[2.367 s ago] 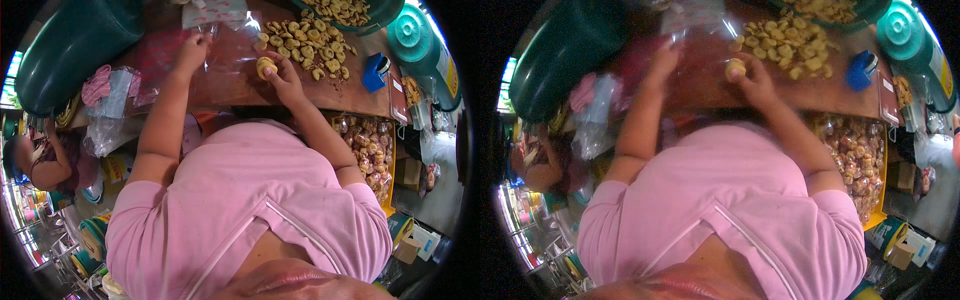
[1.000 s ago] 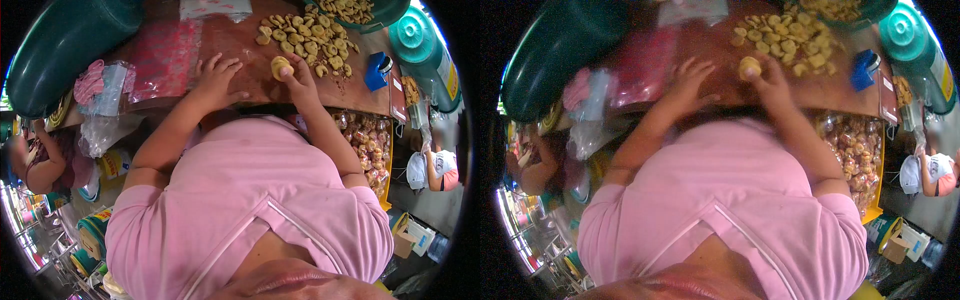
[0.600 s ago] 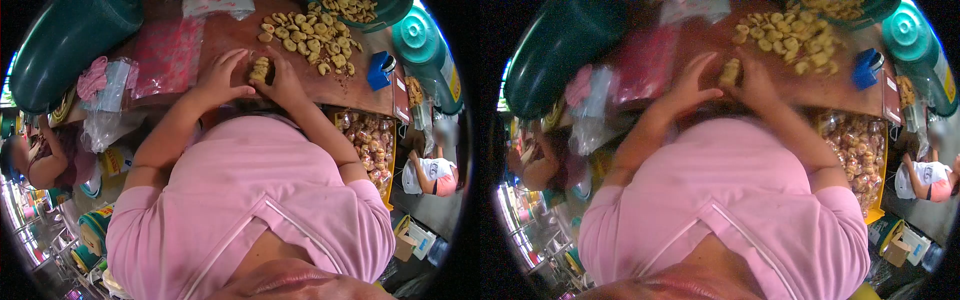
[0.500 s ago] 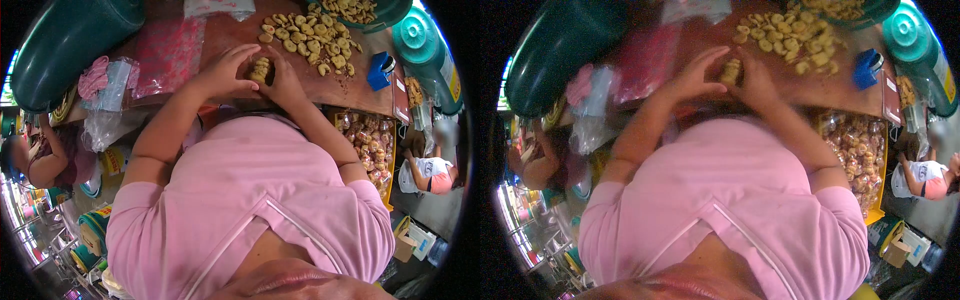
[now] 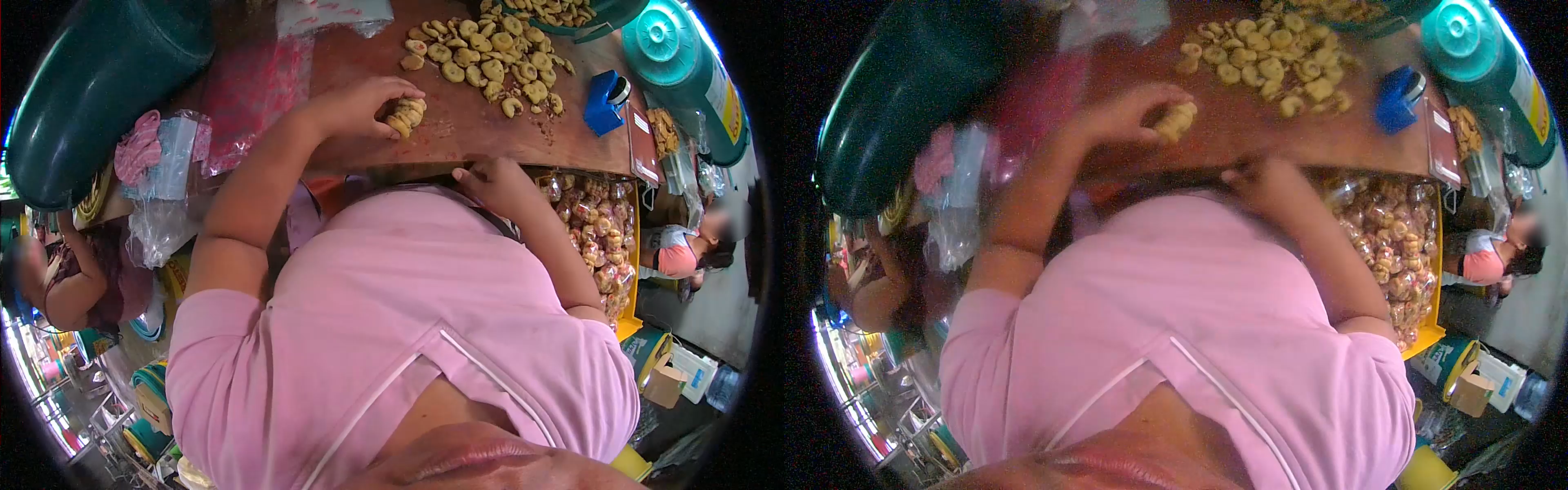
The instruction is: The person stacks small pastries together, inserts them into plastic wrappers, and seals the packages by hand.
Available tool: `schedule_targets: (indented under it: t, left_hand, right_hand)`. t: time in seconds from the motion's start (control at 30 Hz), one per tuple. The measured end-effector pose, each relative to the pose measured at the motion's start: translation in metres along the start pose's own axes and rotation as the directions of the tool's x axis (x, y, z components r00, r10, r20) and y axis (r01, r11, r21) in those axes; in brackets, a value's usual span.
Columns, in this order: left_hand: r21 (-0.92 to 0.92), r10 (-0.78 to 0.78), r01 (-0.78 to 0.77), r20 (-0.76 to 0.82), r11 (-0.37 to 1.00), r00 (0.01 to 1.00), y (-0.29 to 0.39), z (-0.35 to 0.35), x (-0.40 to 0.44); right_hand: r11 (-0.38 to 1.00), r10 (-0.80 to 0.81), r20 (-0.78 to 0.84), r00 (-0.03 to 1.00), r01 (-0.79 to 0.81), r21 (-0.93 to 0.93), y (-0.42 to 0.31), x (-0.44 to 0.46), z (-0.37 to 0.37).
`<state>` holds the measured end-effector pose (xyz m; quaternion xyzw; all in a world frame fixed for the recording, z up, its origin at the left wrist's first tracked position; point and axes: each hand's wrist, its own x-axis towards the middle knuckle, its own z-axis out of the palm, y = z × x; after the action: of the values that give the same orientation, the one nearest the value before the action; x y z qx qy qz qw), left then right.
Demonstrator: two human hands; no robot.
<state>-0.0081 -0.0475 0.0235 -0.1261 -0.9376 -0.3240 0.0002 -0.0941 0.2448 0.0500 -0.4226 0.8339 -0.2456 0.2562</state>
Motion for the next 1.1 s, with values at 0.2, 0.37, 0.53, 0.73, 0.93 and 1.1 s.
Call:
schedule_targets:
  t: [0.2, 0.37, 0.53, 0.73, 0.93, 1.1]
  left_hand:
    - [-0.044, -0.01, 0.012, 0.033, 0.999, 0.999, -0.004, -0.001, 0.002]
    - [-0.054, -0.006, 0.007, 0.016, 0.998, 1.0, -0.003, -0.001, -0.001]
    - [-0.05, -0.024, 0.026, 0.036, 0.998, 0.999, -0.001, -0.002, 0.0]
    - [-0.058, -0.005, 0.004, -0.022, 0.998, 1.0, -0.007, 0.003, 0.001]
    - [-0.108, -0.046, 0.043, -0.031, 0.993, 0.998, -0.006, 0.006, -0.005]
    - [-0.209, -0.046, 0.035, -0.045, 0.977, 0.998, -0.001, 0.008, -0.009]
  right_hand:
    - [0.879, 0.167, -0.041, 0.985, -0.13, 0.458, 0.049, 0.022, 0.056]
    - [0.81, 0.154, -0.034, 0.987, -0.107, 0.577, 0.042, 0.027, 0.057]
    - [0.97, 0.068, -0.064, 0.996, -0.051, 0.236, 0.006, 0.021, 0.015]
    - [0.999, -0.017, -0.243, 0.97, 0.024, 0.022, 0.007, 0.034, -0.007]
    - [0.992, -0.087, -0.233, 0.969, 0.106, 0.068, 0.029, 0.045, 0.014]
    - [0.991, -0.075, -0.238, 0.968, 0.1, 0.094, 0.029, 0.044, 0.017]
